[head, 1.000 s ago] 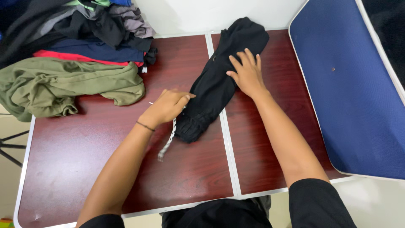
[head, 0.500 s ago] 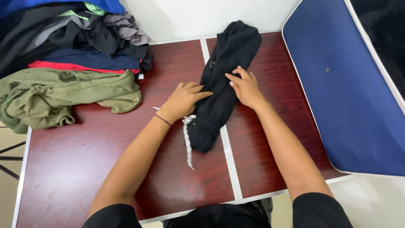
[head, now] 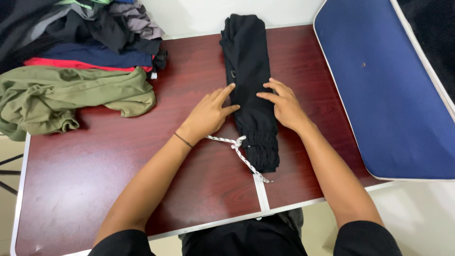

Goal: The person folds a pair of black shorts on a wooden table, smoothing the fabric and aligning the edges before rolling them into a compact bundle. The folded shorts are then placed into a blue storage bag. The person then picks up a pair of green pants and begins to unfold them on the table.

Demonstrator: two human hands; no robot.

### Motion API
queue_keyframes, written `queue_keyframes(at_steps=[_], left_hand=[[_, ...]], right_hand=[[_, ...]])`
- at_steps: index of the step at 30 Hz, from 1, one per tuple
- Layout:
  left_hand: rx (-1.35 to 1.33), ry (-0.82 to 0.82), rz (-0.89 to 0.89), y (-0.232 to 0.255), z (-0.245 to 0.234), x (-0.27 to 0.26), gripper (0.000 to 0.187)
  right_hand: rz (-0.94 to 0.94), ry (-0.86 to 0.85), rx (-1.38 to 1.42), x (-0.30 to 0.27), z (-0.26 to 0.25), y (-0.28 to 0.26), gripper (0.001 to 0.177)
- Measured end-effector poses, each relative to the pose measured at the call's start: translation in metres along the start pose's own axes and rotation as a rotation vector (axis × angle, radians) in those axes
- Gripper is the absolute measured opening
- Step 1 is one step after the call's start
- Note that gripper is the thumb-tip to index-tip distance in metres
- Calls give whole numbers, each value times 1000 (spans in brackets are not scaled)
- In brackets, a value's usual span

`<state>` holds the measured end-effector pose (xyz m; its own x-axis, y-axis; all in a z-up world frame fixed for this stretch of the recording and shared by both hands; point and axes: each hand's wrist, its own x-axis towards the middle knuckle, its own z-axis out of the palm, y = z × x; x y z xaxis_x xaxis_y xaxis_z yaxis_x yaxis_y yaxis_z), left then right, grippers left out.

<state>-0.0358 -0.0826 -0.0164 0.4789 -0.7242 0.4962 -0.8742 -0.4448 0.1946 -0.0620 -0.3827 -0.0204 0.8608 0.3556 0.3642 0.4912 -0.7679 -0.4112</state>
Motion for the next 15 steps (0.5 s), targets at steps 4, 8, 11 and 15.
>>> queue_keyframes(at_steps=[4,8,11,15], left_hand=[[60,-15,82,-7,-8,-4,38],[63,-50,74,-16,-13,-3,44],[61,-55,85,-15,-15,-4,44],[6,-46,103,-19,-14,2,43]], right_hand=[[-5,-73,112,-22,-11,-29,61],[15,-155,168,-30,-22,-47,64],[2,-130,185,-35,-17,-54,66],[-65,-126,142,-33,-10,-50,69]])
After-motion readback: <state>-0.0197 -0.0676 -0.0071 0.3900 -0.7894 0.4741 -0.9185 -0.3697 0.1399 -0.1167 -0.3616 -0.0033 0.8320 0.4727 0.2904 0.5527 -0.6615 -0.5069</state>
